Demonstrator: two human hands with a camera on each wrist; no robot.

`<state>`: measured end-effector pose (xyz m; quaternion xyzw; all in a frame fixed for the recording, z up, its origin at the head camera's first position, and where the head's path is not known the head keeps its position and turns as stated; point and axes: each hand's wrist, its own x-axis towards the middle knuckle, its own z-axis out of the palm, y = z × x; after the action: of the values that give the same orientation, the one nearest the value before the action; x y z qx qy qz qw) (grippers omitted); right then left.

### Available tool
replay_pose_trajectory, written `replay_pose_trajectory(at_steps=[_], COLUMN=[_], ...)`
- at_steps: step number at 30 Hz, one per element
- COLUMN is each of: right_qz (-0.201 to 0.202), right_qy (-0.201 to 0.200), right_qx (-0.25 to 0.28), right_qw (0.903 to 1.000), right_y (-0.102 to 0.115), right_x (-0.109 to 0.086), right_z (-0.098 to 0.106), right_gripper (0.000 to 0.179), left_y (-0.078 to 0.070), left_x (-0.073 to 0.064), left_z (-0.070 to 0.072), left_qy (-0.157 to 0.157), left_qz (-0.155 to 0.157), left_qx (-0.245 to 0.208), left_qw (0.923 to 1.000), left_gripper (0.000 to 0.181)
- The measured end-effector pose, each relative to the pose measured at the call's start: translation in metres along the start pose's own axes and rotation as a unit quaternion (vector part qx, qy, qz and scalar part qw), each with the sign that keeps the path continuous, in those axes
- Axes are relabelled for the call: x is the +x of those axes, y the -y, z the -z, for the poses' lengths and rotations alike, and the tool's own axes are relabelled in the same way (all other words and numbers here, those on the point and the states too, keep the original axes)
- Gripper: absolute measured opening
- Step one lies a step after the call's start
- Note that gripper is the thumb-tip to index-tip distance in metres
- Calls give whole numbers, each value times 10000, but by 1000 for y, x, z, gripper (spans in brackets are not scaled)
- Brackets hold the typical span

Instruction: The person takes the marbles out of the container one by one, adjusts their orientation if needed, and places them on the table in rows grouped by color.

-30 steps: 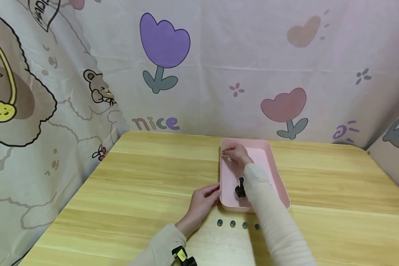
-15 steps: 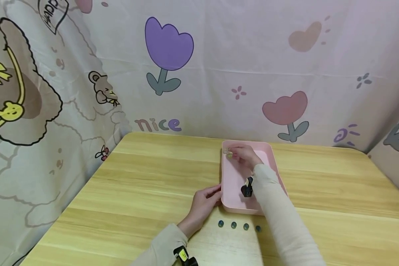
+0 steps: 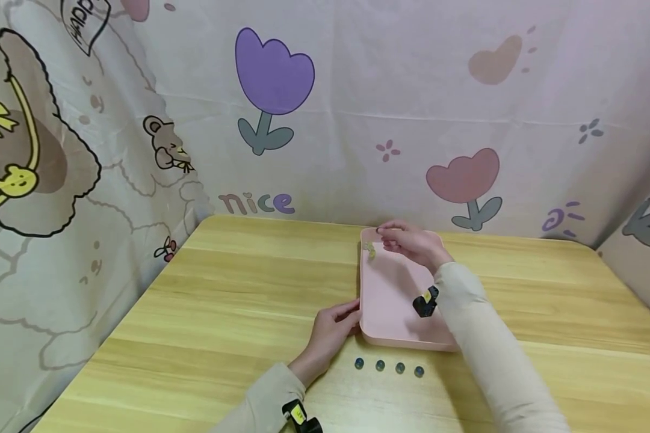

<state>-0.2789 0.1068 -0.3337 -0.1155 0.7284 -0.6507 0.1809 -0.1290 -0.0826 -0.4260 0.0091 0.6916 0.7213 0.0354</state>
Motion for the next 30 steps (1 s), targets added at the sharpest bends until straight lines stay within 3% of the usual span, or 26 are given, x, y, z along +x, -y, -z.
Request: replay_pose_trajectory(at_steps=[4, 8, 17, 23, 30], right_qz=[292, 427, 885, 1162, 2008], right_qy=[24, -195, -544, -745, -511], right_qx=[-393, -911, -1880, -1994, -1822], right_qw=[9988, 9947, 9767, 9702, 9612], right_y=[8, 15, 24, 23, 15], right_x=[-9, -22, -54, -70, -76], right_z=[-1, -6, -17, -18, -17], right_gripper=[25, 29, 29, 28, 15], left_y=[-1, -1, -1, -1, -2], left_x=[-1, -2, -2, -1, -1], left_z=[0, 0, -2, -5, -3], left_qy=[-23, -17, -91, -56, -76], left_qz=[-3, 50, 52, 23, 14], left_qx=[-57, -51, -11, -77, -16], left_qw=[10000, 10000, 9999, 10000, 10000], left_gripper=[34, 34, 33, 33, 33])
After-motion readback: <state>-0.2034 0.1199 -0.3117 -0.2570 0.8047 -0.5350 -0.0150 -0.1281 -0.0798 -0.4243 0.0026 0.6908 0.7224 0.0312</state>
